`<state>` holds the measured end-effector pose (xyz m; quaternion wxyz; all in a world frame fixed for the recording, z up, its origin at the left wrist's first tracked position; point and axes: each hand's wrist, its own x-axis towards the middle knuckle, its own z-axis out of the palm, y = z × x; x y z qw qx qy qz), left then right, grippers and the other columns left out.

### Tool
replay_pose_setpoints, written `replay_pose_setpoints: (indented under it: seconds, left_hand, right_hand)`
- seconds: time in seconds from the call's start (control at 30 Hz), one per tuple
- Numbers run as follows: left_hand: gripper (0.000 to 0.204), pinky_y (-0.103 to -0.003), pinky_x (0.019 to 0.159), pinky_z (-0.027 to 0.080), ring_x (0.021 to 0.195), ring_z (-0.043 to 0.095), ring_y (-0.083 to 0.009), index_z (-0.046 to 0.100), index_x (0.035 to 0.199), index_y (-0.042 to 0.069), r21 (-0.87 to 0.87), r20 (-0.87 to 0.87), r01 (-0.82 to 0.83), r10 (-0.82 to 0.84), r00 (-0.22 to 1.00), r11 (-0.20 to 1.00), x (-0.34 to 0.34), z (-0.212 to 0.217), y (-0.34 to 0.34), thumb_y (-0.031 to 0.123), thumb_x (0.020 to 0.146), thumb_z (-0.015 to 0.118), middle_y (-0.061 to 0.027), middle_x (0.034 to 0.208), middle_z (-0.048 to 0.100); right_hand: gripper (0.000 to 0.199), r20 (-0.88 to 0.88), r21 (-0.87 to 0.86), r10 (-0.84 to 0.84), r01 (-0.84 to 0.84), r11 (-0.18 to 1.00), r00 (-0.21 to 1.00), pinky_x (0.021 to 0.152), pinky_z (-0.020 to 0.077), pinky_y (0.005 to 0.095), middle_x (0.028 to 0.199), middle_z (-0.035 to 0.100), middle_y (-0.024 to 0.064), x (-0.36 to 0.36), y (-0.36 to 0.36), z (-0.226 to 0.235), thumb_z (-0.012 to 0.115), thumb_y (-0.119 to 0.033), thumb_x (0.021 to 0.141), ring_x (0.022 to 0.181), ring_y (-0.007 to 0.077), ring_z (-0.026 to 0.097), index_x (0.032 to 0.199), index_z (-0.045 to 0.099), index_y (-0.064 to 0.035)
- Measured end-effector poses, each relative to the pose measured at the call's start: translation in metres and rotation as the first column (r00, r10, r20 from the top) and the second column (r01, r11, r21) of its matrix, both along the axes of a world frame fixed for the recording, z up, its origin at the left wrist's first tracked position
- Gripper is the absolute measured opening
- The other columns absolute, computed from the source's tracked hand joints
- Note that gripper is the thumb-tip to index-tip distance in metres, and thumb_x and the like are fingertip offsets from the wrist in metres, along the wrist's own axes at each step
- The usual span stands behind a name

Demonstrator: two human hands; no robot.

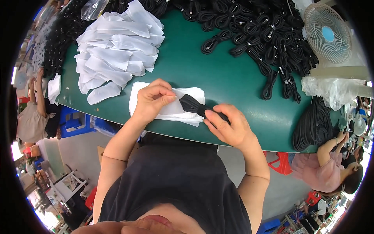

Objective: Packing black electrical cables into individual white plastic bags at a factory workbench.

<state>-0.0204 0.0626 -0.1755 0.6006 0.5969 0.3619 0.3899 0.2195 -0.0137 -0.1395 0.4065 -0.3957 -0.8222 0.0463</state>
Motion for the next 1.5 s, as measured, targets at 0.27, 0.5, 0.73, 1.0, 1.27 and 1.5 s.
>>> replay_pose_setpoints:
  seconds: [0.27,0.5,0.73,1.0,1.27,1.5]
  left_hand:
    - [0.006,-0.024,0.064,0.041,0.076,0.052,-0.0111,0.069,0.081,0.004,0.007,0.028,-0.007,0.007,1.000,1.000,0.004,0.015,-0.010,0.005,0.077,0.072,-0.0019,0.086,0.058]
    - [0.009,-0.025,0.070,0.042,0.082,0.052,-0.0144,0.063,0.086,0.004,0.147,0.162,0.096,-0.120,0.979,0.984,0.016,0.052,-0.015,0.001,0.079,0.069,-0.0040,0.094,0.055]
    - [0.004,-0.023,0.067,0.040,0.077,0.049,-0.0100,0.063,0.085,0.005,0.133,0.218,0.001,-0.030,0.975,0.991,0.013,0.047,-0.012,0.004,0.083,0.066,-0.0029,0.097,0.054]
    - [0.003,-0.020,0.064,0.039,0.075,0.047,-0.0068,0.060,0.086,0.005,0.082,0.324,0.076,-0.098,0.941,0.994,0.014,0.067,-0.007,0.004,0.086,0.063,-0.0026,0.098,0.051]
    - [0.010,-0.028,0.068,0.049,0.074,0.057,-0.0159,0.053,0.096,-0.002,-0.115,0.651,-0.403,0.375,0.660,0.908,-0.024,0.068,0.070,0.007,0.093,0.054,-0.0108,0.099,0.056]
    - [0.013,-0.023,0.072,0.047,0.079,0.057,-0.0127,0.053,0.102,-0.003,0.056,0.502,-0.859,0.729,0.465,0.509,-0.063,0.058,0.093,0.002,0.090,0.056,-0.0073,0.087,0.057]
  right_hand:
    - [0.033,0.221,0.151,0.166,-0.202,0.968,0.961,0.059,0.0469,0.0322,0.093,0.058,0.0123,-0.017,0.012,0.024,0.066,-0.006,0.070,0.073,0.0226,0.057,0.102,0.065,-0.0004]
    - [0.042,0.133,0.185,0.066,-0.090,0.979,0.989,0.049,0.0393,0.0265,0.091,0.059,0.0121,-0.032,0.021,0.051,0.073,-0.033,0.077,0.058,0.0174,0.054,0.105,0.063,-0.0037]
    - [0.036,0.174,0.297,-0.080,0.025,0.955,0.981,0.046,0.0422,0.0259,0.088,0.059,0.0121,-0.042,0.029,0.056,0.079,-0.022,0.072,0.055,0.0177,0.056,0.096,0.064,-0.0001]
    - [0.077,0.000,0.066,-0.067,0.067,0.996,0.998,0.053,0.0496,0.0255,0.103,0.059,0.0152,-0.037,0.039,0.063,0.059,-0.065,0.072,0.074,0.0228,0.061,0.107,0.059,0.0035]
    - [0.032,0.318,0.091,-0.443,0.438,0.894,0.838,0.082,0.0462,0.0371,0.107,0.061,0.0087,0.021,0.133,-0.012,0.057,0.001,0.080,0.097,0.0249,0.056,0.111,0.061,-0.0027]
    - [0.040,0.570,0.133,-0.357,0.346,0.929,0.740,0.086,0.0423,0.0343,0.114,0.058,0.0073,0.038,0.163,-0.048,0.060,0.000,0.076,0.103,0.0251,0.051,0.116,0.061,-0.0072]
